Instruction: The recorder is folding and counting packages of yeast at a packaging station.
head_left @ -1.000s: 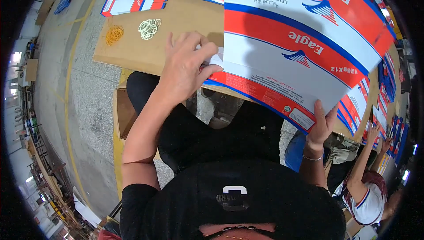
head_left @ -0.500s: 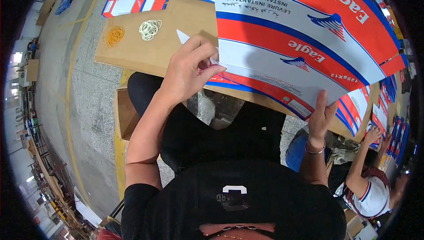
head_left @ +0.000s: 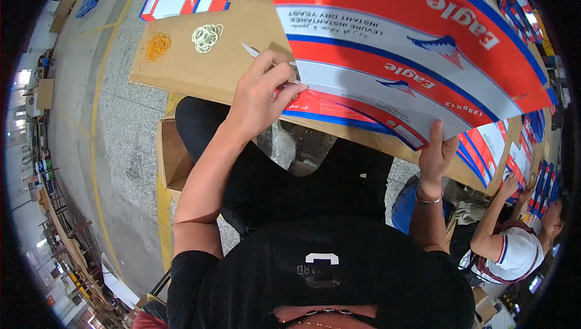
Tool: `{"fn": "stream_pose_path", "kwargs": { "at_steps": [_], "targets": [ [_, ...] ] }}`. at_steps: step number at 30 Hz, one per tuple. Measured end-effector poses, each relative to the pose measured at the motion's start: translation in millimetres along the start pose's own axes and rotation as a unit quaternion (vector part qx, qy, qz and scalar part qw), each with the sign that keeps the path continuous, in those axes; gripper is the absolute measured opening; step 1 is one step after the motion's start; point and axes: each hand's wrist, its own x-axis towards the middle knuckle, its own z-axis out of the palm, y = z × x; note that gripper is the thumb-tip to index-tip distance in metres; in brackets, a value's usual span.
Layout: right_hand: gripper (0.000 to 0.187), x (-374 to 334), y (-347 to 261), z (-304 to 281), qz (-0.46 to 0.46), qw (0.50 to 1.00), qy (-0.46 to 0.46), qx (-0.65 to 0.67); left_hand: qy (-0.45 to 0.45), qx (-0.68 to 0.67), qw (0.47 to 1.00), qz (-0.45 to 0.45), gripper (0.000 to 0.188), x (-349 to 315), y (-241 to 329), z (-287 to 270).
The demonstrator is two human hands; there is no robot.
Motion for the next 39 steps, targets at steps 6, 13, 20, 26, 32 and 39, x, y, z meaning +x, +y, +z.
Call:
{"fn": "stream_pose_path", "kwargs": {
  "at_steps": [6,13,20,26,32,39],
  "targets": [
    [0.027,-2,-7,18,-0.02,0.999,0.019,-0.025,0.035,0.129,0.99,0.032,0.016,-5,-2,9],
    [0.031,8,-2,22,0.065,0.997,0.04,-0.005,0.054,0.099,0.992,0.057,0.013,6,-12,13],
    [0.033,13,4,21,0.089,0.993,0.043,0.069,0.026,0.151,0.984,0.088,0.013,15,-11,10],
    [0.036,14,4,24,0.085,0.993,0.037,0.076,0.015,0.159,0.985,0.064,0.014,23,-13,13],
    [0.034,13,7,24,0.087,0.991,0.032,0.092,-0.017,0.161,0.986,0.042,0.016,26,-14,13],
    [0.034,15,10,27,0.107,0.987,0.046,0.112,-0.004,0.136,0.99,0.033,0.016,26,-17,15]
  ]
}}
